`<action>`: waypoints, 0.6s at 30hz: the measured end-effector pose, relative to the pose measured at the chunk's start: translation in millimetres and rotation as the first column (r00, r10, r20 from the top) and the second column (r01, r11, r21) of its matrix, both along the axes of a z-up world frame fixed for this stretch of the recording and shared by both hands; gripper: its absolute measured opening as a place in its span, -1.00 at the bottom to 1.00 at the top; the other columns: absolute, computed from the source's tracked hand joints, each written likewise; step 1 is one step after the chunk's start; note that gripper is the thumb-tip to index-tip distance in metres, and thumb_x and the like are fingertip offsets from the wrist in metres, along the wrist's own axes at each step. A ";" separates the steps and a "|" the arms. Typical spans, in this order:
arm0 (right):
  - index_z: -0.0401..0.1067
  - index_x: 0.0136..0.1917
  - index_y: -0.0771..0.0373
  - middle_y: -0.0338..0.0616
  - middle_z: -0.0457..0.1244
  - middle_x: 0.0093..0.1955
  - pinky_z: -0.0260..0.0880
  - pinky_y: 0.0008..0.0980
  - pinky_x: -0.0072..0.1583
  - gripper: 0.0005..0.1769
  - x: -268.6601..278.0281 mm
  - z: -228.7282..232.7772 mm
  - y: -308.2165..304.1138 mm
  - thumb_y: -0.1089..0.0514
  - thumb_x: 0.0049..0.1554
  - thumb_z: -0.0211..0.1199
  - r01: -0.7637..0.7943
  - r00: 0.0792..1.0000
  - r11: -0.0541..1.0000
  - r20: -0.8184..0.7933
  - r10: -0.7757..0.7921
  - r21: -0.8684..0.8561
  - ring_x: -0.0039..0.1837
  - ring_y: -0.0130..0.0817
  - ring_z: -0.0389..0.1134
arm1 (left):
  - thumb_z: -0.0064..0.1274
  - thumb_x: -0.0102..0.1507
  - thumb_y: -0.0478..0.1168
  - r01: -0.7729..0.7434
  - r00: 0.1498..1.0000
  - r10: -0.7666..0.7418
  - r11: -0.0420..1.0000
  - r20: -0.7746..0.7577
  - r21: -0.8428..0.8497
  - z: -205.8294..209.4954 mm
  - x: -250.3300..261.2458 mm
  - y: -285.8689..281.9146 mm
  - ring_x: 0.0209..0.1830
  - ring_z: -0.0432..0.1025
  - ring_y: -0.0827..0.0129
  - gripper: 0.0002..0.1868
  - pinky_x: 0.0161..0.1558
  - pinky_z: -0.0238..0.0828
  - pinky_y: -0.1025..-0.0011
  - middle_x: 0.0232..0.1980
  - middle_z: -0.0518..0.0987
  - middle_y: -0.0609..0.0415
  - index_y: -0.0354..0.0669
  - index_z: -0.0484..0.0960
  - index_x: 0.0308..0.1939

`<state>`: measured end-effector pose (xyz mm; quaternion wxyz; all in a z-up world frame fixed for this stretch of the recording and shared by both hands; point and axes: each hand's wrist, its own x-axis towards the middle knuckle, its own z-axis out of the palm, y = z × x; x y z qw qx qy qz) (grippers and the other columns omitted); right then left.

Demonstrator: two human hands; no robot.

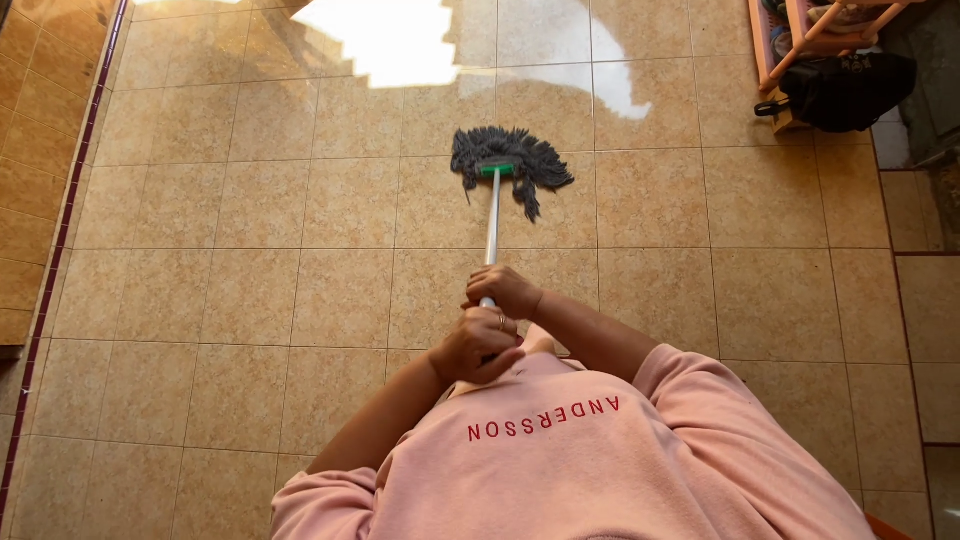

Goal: The person mops a tiled floor using a mop with a grey head, moving the mop head back and forth across the wet surface.

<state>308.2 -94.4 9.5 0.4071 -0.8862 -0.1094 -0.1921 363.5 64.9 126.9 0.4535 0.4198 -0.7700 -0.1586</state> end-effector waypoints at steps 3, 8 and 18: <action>0.45 -0.32 0.21 -0.15 0.37 -0.13 0.39 -0.20 0.12 -0.71 8.2 -43.8 -24.6 0.03 0.09 0.42 0.117 0.978 0.988 -0.164 -0.132 -0.096 0.13 -0.12 0.35 | 0.10 0.29 -0.21 -0.173 0.984 0.170 0.984 0.057 0.040 -54.6 6.8 -17.4 -0.49 0.30 0.28 -0.67 -0.30 0.21 0.29 -0.52 0.42 0.12 -0.08 0.54 -0.59; 0.49 -0.26 0.20 -0.14 0.40 0.16 0.27 -0.16 0.36 -0.78 4.0 -97.0 -36.0 0.04 0.02 0.44 0.099 0.976 0.987 -0.180 -0.121 -0.128 0.51 0.05 0.15 | 0.20 0.22 -0.20 -0.195 0.978 0.182 0.973 0.106 0.127 -106.2 -1.4 -19.5 -0.45 0.31 0.28 -0.64 -0.23 0.25 0.29 -0.52 0.41 0.12 -0.11 0.48 -0.66; 0.41 -0.35 0.12 -0.22 0.30 -0.33 0.40 -0.22 0.04 -0.82 -3.6 35.9 32.0 0.12 -0.13 0.41 0.057 0.997 0.997 -0.039 -0.059 -0.051 -0.15 -0.17 0.36 | 0.21 0.21 -0.27 0.019 0.996 -0.008 0.992 -0.087 0.125 22.1 13.1 36.4 -0.61 0.22 0.28 -0.51 -0.42 0.11 0.29 -0.61 0.30 0.11 -0.14 0.25 -0.70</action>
